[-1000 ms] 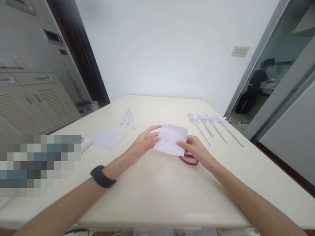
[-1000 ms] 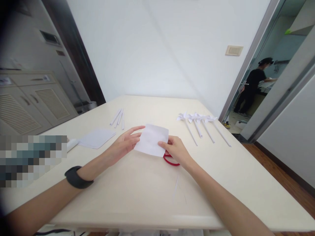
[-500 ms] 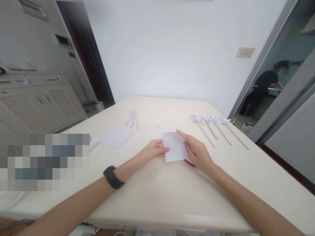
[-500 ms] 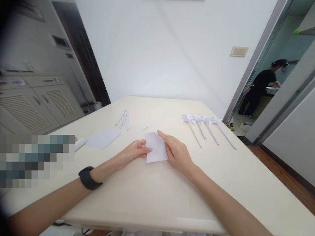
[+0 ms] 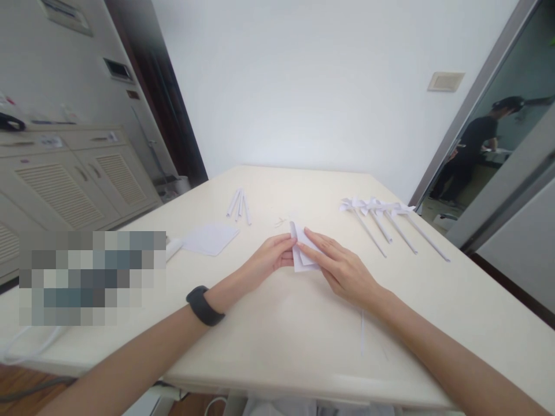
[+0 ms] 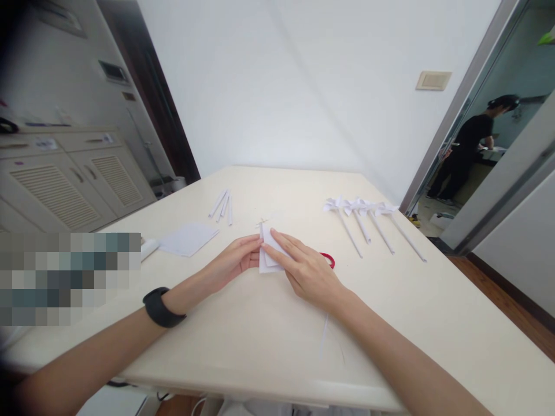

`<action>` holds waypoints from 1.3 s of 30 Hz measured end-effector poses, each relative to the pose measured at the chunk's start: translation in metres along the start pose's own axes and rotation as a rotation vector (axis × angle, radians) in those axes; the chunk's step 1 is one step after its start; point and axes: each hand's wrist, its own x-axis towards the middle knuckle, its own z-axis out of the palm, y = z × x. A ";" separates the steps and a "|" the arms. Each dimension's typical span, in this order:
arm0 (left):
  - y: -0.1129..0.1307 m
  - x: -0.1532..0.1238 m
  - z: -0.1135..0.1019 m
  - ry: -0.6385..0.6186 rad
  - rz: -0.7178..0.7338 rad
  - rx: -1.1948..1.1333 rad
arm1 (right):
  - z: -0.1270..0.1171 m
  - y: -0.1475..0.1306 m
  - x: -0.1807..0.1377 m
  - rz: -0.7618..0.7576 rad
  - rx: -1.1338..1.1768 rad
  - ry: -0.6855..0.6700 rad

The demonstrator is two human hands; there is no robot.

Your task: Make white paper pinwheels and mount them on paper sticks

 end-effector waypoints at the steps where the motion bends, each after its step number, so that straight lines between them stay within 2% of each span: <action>1: 0.001 0.000 0.001 -0.010 0.012 -0.012 | 0.001 0.001 0.000 0.005 -0.008 0.000; 8: 0.006 -0.005 0.009 -0.140 0.080 0.058 | 0.003 0.004 0.000 0.048 -0.084 -0.043; 16: 0.002 -0.004 0.007 -0.057 0.066 0.158 | 0.003 0.003 0.000 0.029 -0.072 -0.092; 21: -0.003 -0.001 0.003 -0.049 0.054 0.248 | 0.005 0.003 -0.001 0.040 -0.015 -0.095; 23: -0.005 0.000 0.003 -0.019 0.041 0.327 | 0.003 0.003 -0.003 0.110 0.048 -0.045; 25: -0.008 0.000 0.003 0.001 0.050 0.408 | 0.000 0.004 -0.004 0.251 0.132 0.003; 28: -0.013 -0.001 0.003 -0.006 0.053 0.522 | 0.000 0.006 -0.007 0.433 0.231 -0.016; 35: -0.016 -0.002 0.005 0.000 0.047 0.651 | 0.007 0.008 -0.009 0.535 0.322 -0.053; 39: -0.017 -0.001 0.002 0.030 0.011 0.621 | 0.005 0.008 -0.006 0.500 0.374 -0.071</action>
